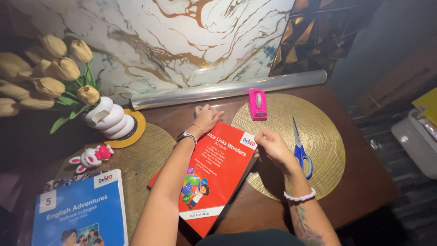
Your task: The person covers a red textbook with clear plastic film, smoothing it and taping the edges. They then pick up a yellow textbook and begin to cover it with the same plastic film.
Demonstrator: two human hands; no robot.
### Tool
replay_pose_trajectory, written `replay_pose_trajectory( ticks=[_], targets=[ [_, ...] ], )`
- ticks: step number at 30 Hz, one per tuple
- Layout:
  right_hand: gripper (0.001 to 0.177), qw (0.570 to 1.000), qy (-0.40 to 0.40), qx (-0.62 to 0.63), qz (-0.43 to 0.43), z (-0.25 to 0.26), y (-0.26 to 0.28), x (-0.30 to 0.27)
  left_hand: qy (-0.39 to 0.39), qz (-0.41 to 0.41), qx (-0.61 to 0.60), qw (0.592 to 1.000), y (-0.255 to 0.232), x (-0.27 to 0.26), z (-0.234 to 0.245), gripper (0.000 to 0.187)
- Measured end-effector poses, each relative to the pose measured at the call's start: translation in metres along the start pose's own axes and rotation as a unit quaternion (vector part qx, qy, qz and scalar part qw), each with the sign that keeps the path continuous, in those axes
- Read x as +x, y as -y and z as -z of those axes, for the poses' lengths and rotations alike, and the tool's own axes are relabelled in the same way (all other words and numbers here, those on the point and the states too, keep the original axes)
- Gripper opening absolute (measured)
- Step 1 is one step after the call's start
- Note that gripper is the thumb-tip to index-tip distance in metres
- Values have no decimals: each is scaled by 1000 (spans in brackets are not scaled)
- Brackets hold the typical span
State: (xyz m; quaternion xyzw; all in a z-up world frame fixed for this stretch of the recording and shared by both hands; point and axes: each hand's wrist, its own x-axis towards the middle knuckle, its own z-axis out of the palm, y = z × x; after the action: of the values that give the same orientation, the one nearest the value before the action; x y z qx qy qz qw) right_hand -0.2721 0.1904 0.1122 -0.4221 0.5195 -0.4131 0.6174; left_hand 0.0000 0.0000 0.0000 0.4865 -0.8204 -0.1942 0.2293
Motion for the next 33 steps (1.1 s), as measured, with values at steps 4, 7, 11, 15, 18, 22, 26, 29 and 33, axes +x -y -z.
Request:
replay_pose_trajectory(
  ticks=[4,7,11,15,18,22,26,29,33],
  targets=[
    [21,996,-16,-86,19,7,-22,-7,-51,-72,55,995,-38,-13,33,48],
    [27,970,-85,-227,-9,6,-27,-15,-68,-66,126,988,-60,-20,46,46],
    [29,920,-134,-367,-6,4,-36,-13,-116,-51,213,969,-79,-27,48,35],
    [29,894,-140,-425,19,7,-46,-3,-138,-38,267,953,-89,-32,52,32],
    [32,878,-134,-458,-46,6,-42,-3,-160,-13,276,948,-95,-35,57,31],
    [34,826,-127,-548,-23,2,-34,-3,-173,72,211,959,-81,-35,51,37],
    [39,808,-128,-571,-68,1,-23,-9,-187,75,168,965,-55,-37,28,20],
    [42,822,-145,-547,-70,3,-17,-17,-69,68,183,978,-70,-70,15,29],
    [34,827,-173,-534,-14,-2,-15,-18,-52,-44,203,977,-119,-111,16,74]
  ],
)
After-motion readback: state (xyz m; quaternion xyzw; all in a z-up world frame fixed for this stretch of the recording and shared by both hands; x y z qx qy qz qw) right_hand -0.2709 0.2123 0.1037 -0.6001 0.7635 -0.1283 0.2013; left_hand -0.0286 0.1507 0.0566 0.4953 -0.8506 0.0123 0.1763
